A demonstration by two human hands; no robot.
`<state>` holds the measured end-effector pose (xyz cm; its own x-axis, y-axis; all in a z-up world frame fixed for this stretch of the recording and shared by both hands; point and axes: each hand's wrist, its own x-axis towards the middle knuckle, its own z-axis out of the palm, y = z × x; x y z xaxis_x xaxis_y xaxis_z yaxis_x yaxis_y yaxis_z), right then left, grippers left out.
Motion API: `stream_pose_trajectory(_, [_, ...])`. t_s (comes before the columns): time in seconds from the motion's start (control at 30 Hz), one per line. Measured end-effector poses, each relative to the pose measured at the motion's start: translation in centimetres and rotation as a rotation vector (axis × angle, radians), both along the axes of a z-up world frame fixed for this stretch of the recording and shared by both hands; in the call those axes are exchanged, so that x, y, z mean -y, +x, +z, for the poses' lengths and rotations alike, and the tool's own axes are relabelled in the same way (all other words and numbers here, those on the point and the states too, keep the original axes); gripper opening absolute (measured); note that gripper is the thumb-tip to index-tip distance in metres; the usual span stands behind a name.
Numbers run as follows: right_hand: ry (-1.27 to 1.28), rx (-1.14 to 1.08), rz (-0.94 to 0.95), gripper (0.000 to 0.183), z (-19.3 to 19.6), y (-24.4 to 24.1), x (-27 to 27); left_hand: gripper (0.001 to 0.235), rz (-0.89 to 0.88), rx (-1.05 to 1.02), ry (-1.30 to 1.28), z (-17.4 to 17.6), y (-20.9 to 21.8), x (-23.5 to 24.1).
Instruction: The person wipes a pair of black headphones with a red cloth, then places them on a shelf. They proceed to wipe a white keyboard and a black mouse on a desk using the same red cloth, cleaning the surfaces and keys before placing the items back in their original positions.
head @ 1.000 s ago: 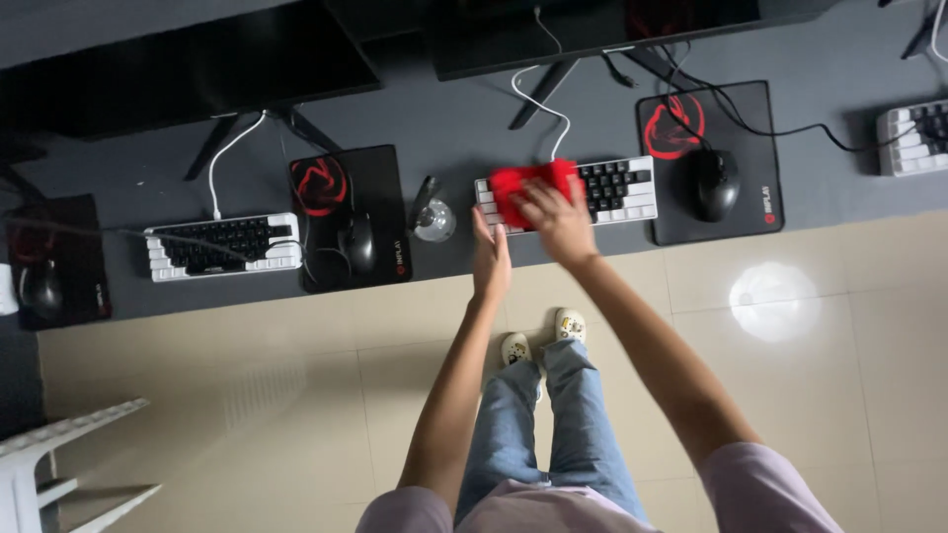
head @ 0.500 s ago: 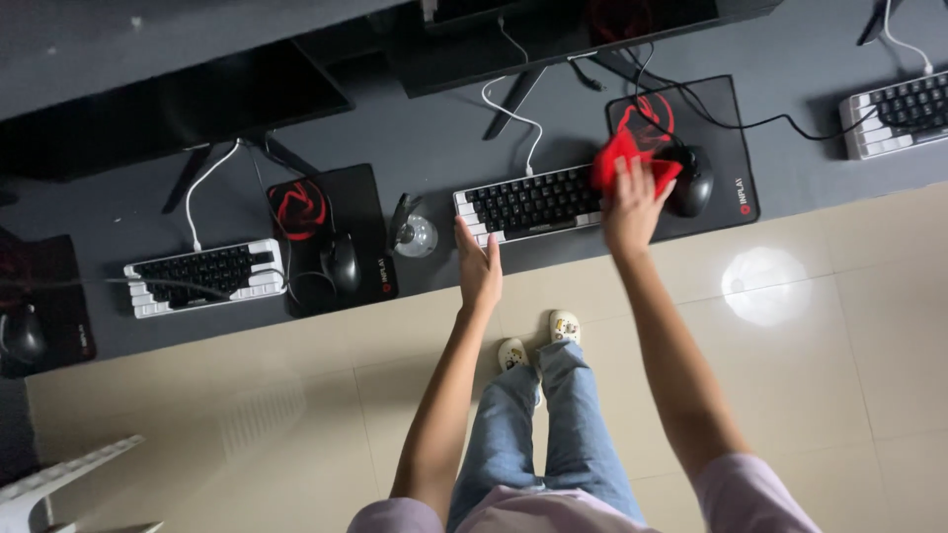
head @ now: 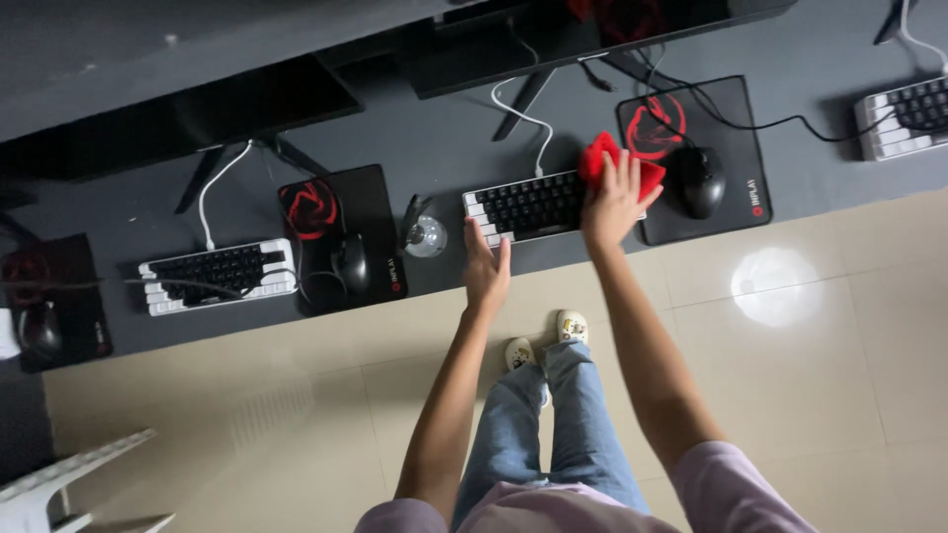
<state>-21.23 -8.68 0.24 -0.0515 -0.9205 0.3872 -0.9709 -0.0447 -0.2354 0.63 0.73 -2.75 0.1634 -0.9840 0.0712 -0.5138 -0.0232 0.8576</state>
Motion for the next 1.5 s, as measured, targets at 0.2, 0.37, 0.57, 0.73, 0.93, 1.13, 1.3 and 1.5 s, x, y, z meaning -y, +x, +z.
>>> stream_pose_trajectory(0.2, [-0.026,0.086,0.114,0.069,-0.4,9.5,-2.8,0.081,0.032,-0.143,0.013,0.9,0.5,0.4])
stream_pose_trajectory(0.37, [0.031,0.076,0.271,0.055,-0.7,14.6,-4.9,0.094,0.122,-0.328,0.279,4.9,1.0,0.5])
stream_pose_trajectory(0.57, [0.121,-0.152,0.696,0.052,1.9,8.9,-6.1,0.088,0.106,-0.325,0.032,0.9,0.8,0.3])
stream_pose_trajectory(0.73, [0.14,-0.094,0.602,0.066,4.6,2.0,-5.6,0.085,0.032,-0.15,-0.106,0.7,-0.5,0.9])
stream_pose_trajectory(0.93, [0.088,-0.099,0.45,0.065,5.9,-4.7,-4.6,0.085,-0.082,0.208,-0.153,1.4,-4.9,2.4])
stream_pose_trajectory(1.13, [0.092,-0.003,0.274,0.061,3.9,-10.8,-2.1,0.097,-0.346,0.377,-0.057,5.7,-11.9,5.2])
stream_pose_trajectory(1.3, [0.113,0.068,0.346,0.054,0.4,-13.8,-2.8,0.104,-0.482,0.647,0.125,4.7,-18.4,8.6])
stream_pose_trajectory(1.5, [0.39,0.236,0.238,0.057,3.0,-17.4,-7.9,0.103,-0.216,0.711,-0.352,0.5,-20.4,11.3])
